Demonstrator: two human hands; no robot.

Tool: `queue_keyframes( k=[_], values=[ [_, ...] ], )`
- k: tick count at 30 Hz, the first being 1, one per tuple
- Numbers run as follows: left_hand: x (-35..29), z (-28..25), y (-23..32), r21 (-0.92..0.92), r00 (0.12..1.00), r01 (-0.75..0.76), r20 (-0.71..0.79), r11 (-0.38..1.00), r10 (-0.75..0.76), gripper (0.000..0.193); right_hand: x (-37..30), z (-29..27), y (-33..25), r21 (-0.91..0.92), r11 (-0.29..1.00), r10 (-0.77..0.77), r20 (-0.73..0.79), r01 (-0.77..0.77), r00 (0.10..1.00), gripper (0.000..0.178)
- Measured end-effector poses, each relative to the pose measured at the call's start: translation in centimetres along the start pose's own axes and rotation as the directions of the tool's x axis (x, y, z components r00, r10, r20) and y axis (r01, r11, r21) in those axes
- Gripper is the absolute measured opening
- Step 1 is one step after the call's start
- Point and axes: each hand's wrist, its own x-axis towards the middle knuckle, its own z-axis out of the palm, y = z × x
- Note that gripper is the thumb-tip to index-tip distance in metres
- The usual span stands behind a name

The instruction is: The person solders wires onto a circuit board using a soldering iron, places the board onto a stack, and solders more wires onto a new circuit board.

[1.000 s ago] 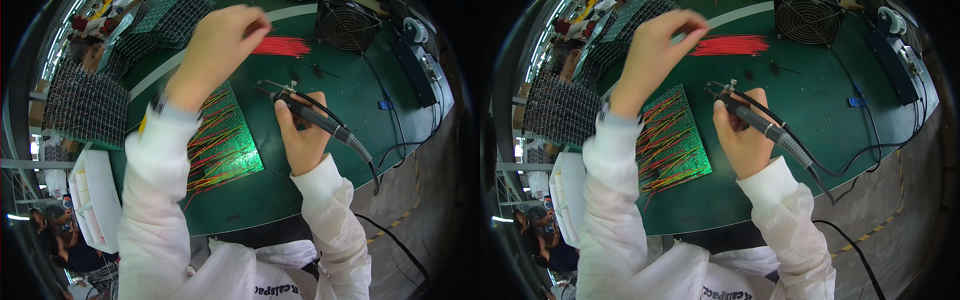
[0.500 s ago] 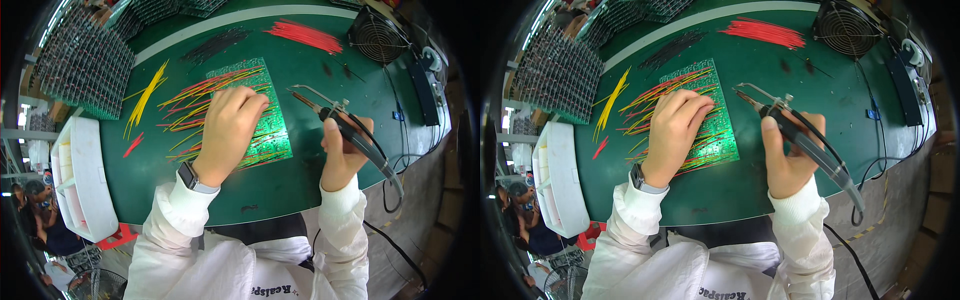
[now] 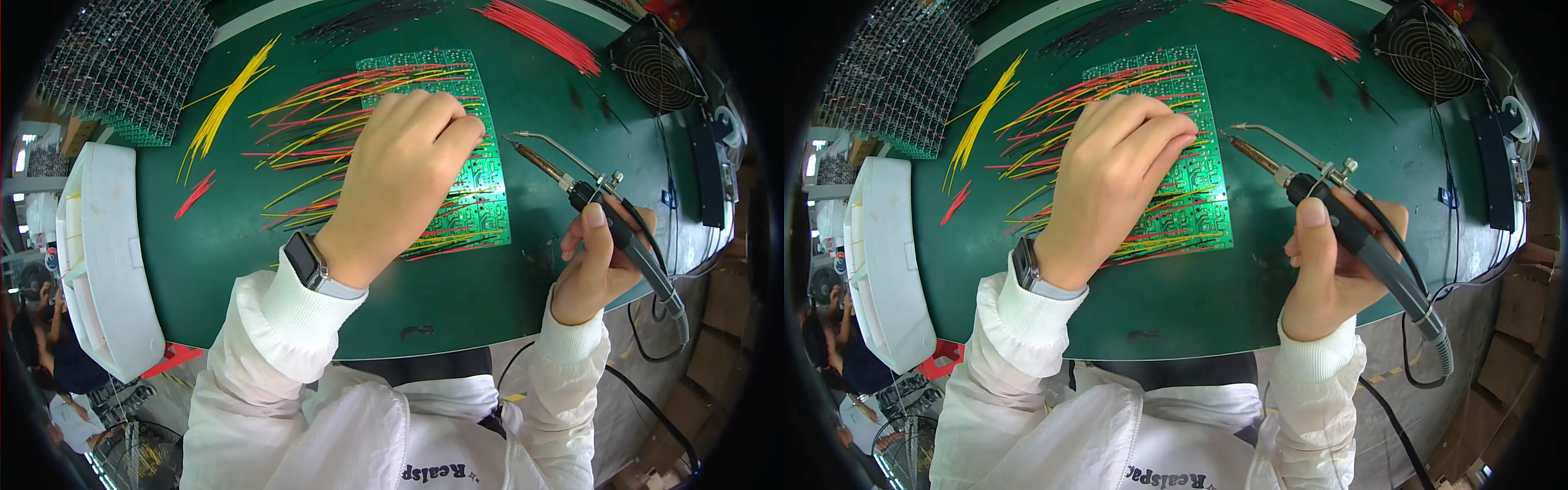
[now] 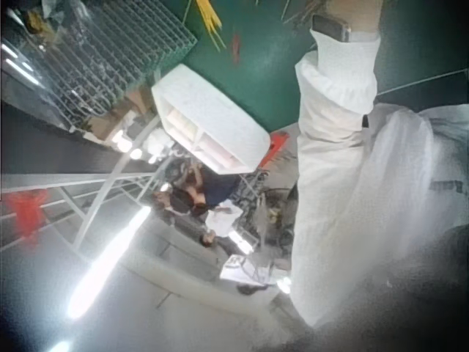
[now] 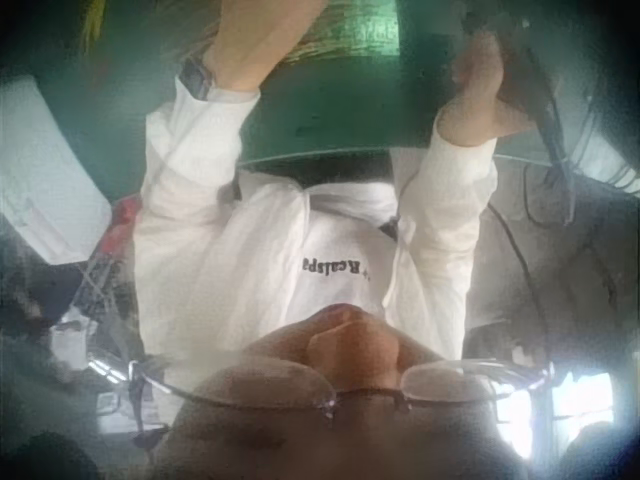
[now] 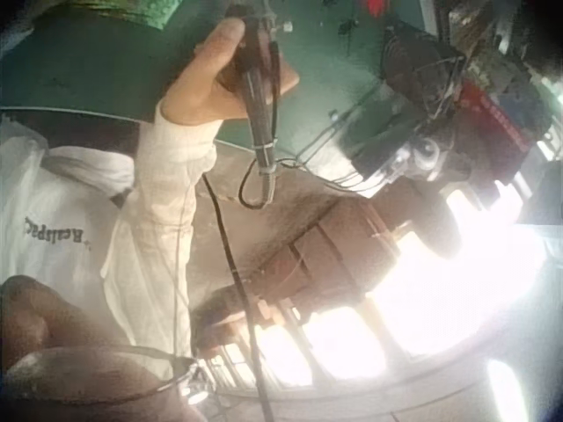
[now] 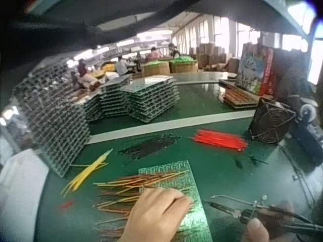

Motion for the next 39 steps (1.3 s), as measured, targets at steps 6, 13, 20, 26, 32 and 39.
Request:
queue_keyframes(
  k=[6, 13, 20, 26, 32, 39],
  values=[
    [-0.05, 0.00, -0.08, 0.000, 1.000, -0.004, 0.003, 1.000, 0.004, 0.015, 0.01, 0.13, 0.09, -0.013, 1.000, 0.018, -0.011, -0.018, 1.000, 0.024],
    [0.02, 0.02, -0.03, -0.002, 1.000, -0.016, 0.006, 1.000, 0.017, 0.016, 0.07, 0.03, 0.12, -0.019, 1.000, 0.025, 0.012, -0.025, 1.000, 0.024],
    [0.05, 0.08, -0.01, 0.011, 1.000, -0.014, 0.013, 1.000, 0.014, 0.015, 0.07, -0.03, 0.34, -0.012, 1.000, 0.018, 0.022, -0.018, 1.000, 0.024],
    [-0.01, 0.12, -0.07, 0.020, 1.000, -0.028, 0.006, 0.999, 0.027, 0.015, 0.00, -0.11, 0.55, -0.020, 1.000, 0.004, 0.049, -0.003, 0.999, 0.024],
    [0.16, -0.03, 0.08, 0.038, 0.999, -0.034, 0.022, 0.999, 0.033, 0.016, 0.00, -0.10, 0.35, -0.010, 1.000, 0.010, 0.045, -0.009, 0.999, 0.024],
    [0.36, 0.00, 0.27, 0.050, 0.999, -0.034, 0.034, 0.998, 0.033, 0.016, 0.06, -0.26, 0.56, -0.005, 1.000, -0.008, 0.052, 0.008, 0.999, 0.024]
  ],
)
